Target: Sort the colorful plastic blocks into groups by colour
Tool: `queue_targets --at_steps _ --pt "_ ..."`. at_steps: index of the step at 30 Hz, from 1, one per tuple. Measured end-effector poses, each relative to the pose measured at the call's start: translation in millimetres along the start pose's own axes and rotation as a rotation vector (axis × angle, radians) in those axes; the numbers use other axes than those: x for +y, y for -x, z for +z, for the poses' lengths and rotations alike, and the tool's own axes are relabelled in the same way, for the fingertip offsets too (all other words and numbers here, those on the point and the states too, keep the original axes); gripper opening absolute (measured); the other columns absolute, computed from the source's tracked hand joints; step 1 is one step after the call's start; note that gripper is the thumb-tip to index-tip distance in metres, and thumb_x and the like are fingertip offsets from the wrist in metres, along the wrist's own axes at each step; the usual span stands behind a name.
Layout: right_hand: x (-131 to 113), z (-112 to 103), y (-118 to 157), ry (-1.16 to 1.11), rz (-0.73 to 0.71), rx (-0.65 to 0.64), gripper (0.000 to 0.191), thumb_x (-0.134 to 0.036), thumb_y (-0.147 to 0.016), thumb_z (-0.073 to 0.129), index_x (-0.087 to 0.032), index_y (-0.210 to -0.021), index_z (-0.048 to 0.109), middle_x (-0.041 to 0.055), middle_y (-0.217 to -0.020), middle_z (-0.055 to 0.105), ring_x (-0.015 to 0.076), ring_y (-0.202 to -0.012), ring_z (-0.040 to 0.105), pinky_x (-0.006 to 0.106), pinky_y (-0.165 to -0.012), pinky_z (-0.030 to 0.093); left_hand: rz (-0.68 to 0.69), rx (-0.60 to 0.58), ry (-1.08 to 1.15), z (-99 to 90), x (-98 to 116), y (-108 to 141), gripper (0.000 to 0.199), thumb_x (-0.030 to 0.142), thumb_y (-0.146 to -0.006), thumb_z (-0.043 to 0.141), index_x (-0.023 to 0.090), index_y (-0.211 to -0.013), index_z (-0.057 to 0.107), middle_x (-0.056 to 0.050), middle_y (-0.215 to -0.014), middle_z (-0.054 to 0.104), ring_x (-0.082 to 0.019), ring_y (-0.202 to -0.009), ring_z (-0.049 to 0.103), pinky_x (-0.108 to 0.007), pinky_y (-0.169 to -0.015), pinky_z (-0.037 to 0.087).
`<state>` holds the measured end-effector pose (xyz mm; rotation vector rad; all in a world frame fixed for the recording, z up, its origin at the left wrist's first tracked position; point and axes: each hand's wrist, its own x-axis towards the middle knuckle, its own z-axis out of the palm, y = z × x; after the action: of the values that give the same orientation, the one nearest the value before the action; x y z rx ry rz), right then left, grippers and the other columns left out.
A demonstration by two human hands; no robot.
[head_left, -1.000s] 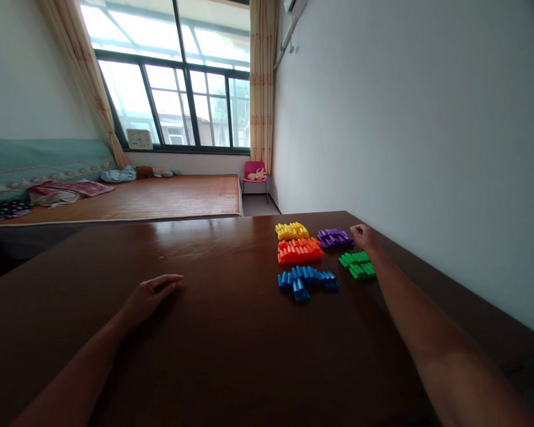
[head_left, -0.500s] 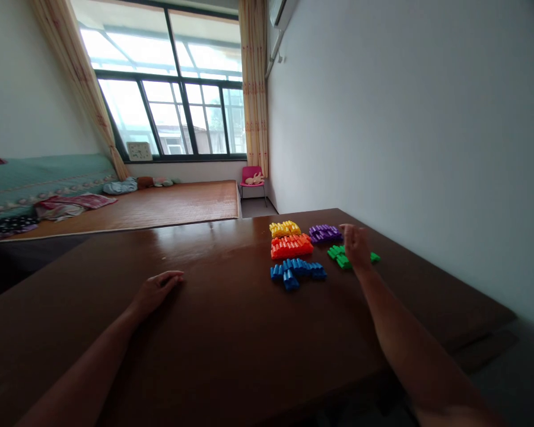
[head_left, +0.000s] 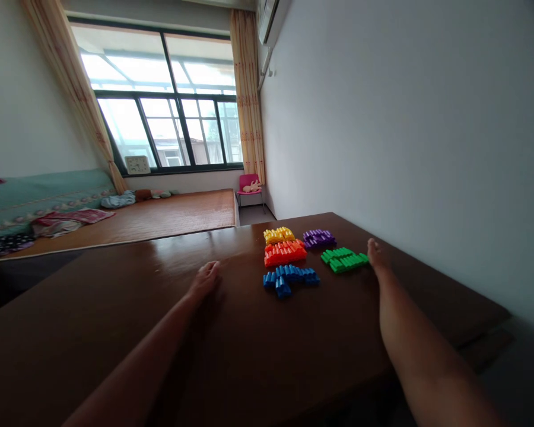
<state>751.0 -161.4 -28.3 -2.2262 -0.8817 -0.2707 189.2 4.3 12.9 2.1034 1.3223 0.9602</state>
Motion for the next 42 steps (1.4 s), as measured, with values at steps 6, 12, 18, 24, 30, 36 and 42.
queue_targets --at_steps 6,12,18,24,30,36,42 --pt "-8.1 5.4 6.6 -0.072 -0.012 -0.161 0.063 -0.051 -0.093 0.017 -0.017 -0.127 0.059 0.0162 -0.12 0.064 0.0287 -0.114 0.058 0.043 -0.096 0.044 0.254 -0.096 -0.038 57.7 18.6 6.8 0.054 0.057 -0.085 0.046 0.023 -0.126 0.055 -0.01 -0.136 0.051 -0.025 -0.127 0.046 -0.04 -0.109 0.035" --pt "-26.6 6.5 12.9 0.062 -0.072 -0.287 0.063 -0.065 -0.088 0.025 -0.031 -0.129 0.059 0.0083 -0.13 0.059 0.0332 -0.115 0.056 0.053 -0.099 0.04 0.361 -0.251 -0.014 64.0 35.0 27.2 0.077 0.062 -0.078 0.057 0.028 -0.144 0.036 -0.012 -0.151 0.031 -0.031 -0.139 0.03 -0.045 -0.113 0.029" --pt "-43.1 5.3 27.1 0.142 -0.167 -0.377 0.057 -0.067 -0.087 0.028 -0.039 -0.124 0.061 0.001 -0.131 0.059 0.0323 -0.12 0.052 0.054 -0.099 0.04 0.557 -0.389 -0.098 85.8 61.9 44.7 0.096 0.068 -0.068 0.066 0.035 -0.148 0.026 -0.009 -0.157 0.019 -0.039 -0.142 0.017 -0.059 -0.112 0.025" --pt "-77.6 1.3 57.3 0.15 -0.291 -0.441 0.056 -0.069 -0.086 0.032 -0.039 -0.123 0.061 -0.0009 -0.132 0.058 0.0315 -0.122 0.05 0.053 -0.097 0.042 0.552 -0.406 -0.127 85.1 63.8 46.2 0.1 0.068 -0.067 0.066 0.032 -0.15 0.022 -0.011 -0.156 0.02 -0.04 -0.141 0.015 -0.061 -0.111 0.023" --pt "-124.1 4.2 101.1 0.122 -0.328 -0.458 0.052 -0.065 -0.086 0.035 -0.038 -0.124 0.06 -0.0022 -0.131 0.059 0.0267 -0.121 0.052 0.045 -0.097 0.042 0.516 -0.379 -0.148 80.7 65.3 52.3 0.104 0.065 -0.064 0.07 0.036 -0.149 0.02 -0.006 -0.156 0.02 -0.037 -0.142 0.014 -0.057 -0.113 0.023" --pt "-156.3 11.1 143.7 0.112 -0.291 -0.406 0.05 -0.06 -0.088 0.035 -0.035 -0.125 0.06 -0.0031 -0.132 0.058 0.0262 -0.121 0.051 0.043 -0.099 0.041 0.459 -0.359 -0.192 69.8 66.5 61.7 0.101 0.067 -0.062 0.071 0.038 -0.147 0.025 -0.005 -0.157 0.019 -0.037 -0.142 0.013 -0.058 -0.112 0.02" --pt "-194.5 18.2 183.5 0.137 -0.294 -0.367 0.049 -0.056 -0.09 0.034 -0.034 -0.126 0.059 -0.0012 -0.131 0.059 0.0251 -0.117 0.052 0.041 -0.098 0.041 0.409 -0.357 -0.215 54.2 61.3 69.2 0.097 0.071 -0.06 0.068 0.04 -0.144 0.032 -0.005 -0.157 0.019 -0.041 -0.141 0.014 -0.062 -0.11 0.019"
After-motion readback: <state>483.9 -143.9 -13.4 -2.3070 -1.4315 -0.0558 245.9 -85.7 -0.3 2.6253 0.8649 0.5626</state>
